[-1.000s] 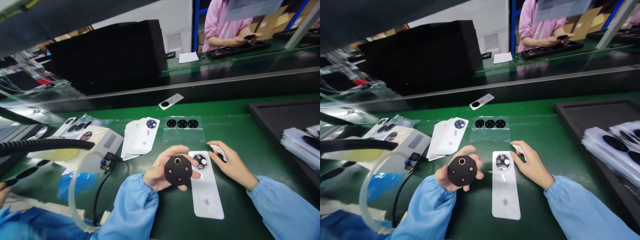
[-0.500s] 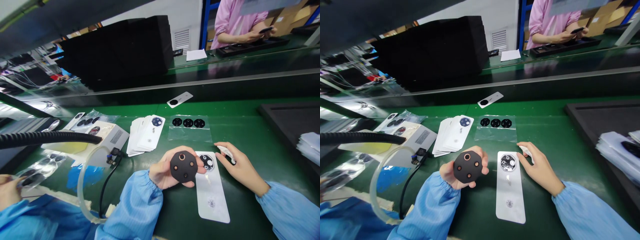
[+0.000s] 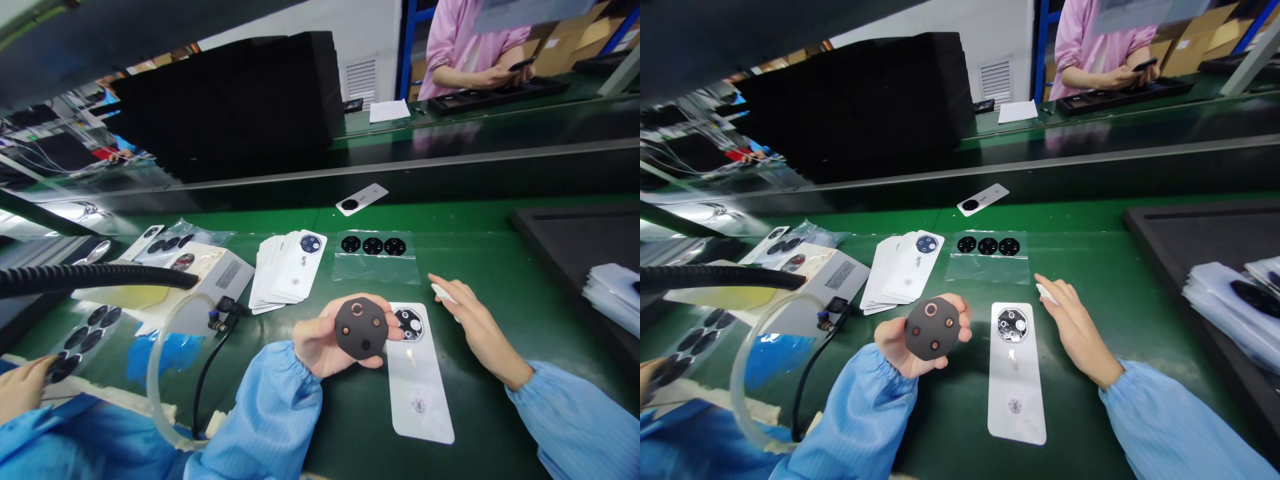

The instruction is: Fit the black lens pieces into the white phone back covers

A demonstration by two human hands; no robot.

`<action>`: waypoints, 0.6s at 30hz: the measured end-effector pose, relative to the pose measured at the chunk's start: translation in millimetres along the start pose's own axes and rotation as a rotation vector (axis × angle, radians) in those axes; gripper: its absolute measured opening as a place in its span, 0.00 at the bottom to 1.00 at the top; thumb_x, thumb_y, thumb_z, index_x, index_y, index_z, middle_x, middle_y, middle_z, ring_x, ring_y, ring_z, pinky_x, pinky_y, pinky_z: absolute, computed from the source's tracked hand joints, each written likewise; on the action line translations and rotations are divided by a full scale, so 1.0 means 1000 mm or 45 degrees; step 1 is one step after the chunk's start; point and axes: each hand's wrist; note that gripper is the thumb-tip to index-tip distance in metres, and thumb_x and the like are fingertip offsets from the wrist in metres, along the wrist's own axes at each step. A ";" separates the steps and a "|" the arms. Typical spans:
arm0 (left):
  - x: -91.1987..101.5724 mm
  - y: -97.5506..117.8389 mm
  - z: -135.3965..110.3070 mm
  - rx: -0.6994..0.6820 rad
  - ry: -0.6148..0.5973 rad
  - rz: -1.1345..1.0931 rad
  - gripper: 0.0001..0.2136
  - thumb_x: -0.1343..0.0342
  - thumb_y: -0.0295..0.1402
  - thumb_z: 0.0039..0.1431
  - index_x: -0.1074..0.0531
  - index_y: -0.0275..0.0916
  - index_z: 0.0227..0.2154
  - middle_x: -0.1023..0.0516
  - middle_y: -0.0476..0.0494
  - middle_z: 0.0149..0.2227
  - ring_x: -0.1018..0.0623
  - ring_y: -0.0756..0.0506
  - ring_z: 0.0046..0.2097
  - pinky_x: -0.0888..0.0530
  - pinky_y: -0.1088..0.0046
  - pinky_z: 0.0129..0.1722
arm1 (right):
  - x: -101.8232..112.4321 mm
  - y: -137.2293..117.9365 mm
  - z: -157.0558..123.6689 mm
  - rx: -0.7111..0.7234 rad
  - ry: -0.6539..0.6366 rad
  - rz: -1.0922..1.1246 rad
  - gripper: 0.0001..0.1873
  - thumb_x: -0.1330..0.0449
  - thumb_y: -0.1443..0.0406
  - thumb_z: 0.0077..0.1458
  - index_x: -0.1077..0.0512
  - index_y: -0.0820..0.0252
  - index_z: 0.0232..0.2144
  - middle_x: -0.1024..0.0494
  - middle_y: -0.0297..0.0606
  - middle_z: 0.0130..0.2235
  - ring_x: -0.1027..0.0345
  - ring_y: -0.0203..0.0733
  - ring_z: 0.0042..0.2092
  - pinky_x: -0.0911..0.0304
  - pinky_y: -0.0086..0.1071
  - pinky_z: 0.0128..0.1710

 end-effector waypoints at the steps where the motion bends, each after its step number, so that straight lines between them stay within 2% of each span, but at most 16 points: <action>1: 0.000 0.000 0.000 -0.004 0.000 0.000 0.23 0.38 0.39 0.53 0.27 0.30 0.50 0.24 0.34 0.45 0.22 0.42 0.49 0.21 0.79 0.37 | 0.001 0.000 0.001 0.001 0.028 0.021 0.22 0.55 0.56 0.65 0.34 0.44 0.57 0.27 0.36 0.40 0.34 0.46 0.45 0.38 0.43 0.50; 5: -0.002 -0.002 0.001 -0.001 0.007 0.003 0.23 0.38 0.39 0.53 0.27 0.31 0.50 0.23 0.35 0.46 0.22 0.42 0.49 0.21 0.79 0.37 | 0.004 0.001 0.003 -0.014 0.129 0.088 0.21 0.49 0.55 0.63 0.31 0.48 0.56 0.23 0.37 0.40 0.35 0.48 0.48 0.39 0.48 0.53; 7: -0.002 -0.003 0.001 -0.007 0.004 -0.010 0.22 0.38 0.38 0.53 0.27 0.31 0.50 0.23 0.35 0.46 0.22 0.42 0.50 0.21 0.79 0.38 | 0.004 0.000 0.004 -0.063 0.144 0.226 0.22 0.44 0.55 0.60 0.30 0.51 0.55 0.22 0.38 0.40 0.32 0.48 0.48 0.38 0.48 0.53; 9: -0.002 -0.004 0.001 -0.023 0.003 -0.028 0.23 0.39 0.36 0.54 0.28 0.30 0.51 0.23 0.34 0.48 0.23 0.42 0.51 0.21 0.78 0.40 | 0.005 -0.006 0.004 -0.117 0.152 0.423 0.21 0.40 0.56 0.57 0.29 0.54 0.52 0.22 0.40 0.42 0.29 0.47 0.47 0.33 0.45 0.49; 11: -0.002 -0.006 0.001 -0.027 0.013 -0.028 0.23 0.39 0.35 0.54 0.28 0.29 0.52 0.23 0.34 0.49 0.24 0.41 0.52 0.22 0.77 0.42 | 0.008 -0.018 0.002 -0.104 0.181 0.551 0.16 0.38 0.58 0.56 0.27 0.54 0.47 0.22 0.41 0.43 0.28 0.45 0.44 0.30 0.40 0.44; 15: -0.004 -0.013 0.003 -0.006 0.066 0.012 0.22 0.40 0.32 0.56 0.29 0.29 0.53 0.24 0.34 0.50 0.26 0.40 0.55 0.23 0.72 0.46 | 0.013 -0.060 -0.012 0.173 0.283 0.560 0.05 0.38 0.66 0.57 0.26 0.55 0.38 0.26 0.40 0.42 0.29 0.42 0.41 0.29 0.34 0.38; 18: -0.007 -0.021 0.005 -0.025 0.123 0.055 0.21 0.40 0.31 0.57 0.29 0.31 0.53 0.24 0.36 0.50 0.25 0.41 0.54 0.24 0.68 0.50 | 0.009 -0.093 -0.029 0.398 0.342 0.483 0.09 0.40 0.74 0.57 0.26 0.55 0.37 0.26 0.39 0.40 0.31 0.41 0.42 0.31 0.32 0.36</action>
Point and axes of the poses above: each hand's wrist, its own z-axis towards the middle knuckle, its own x-axis out of the back of the hand, y = z × x
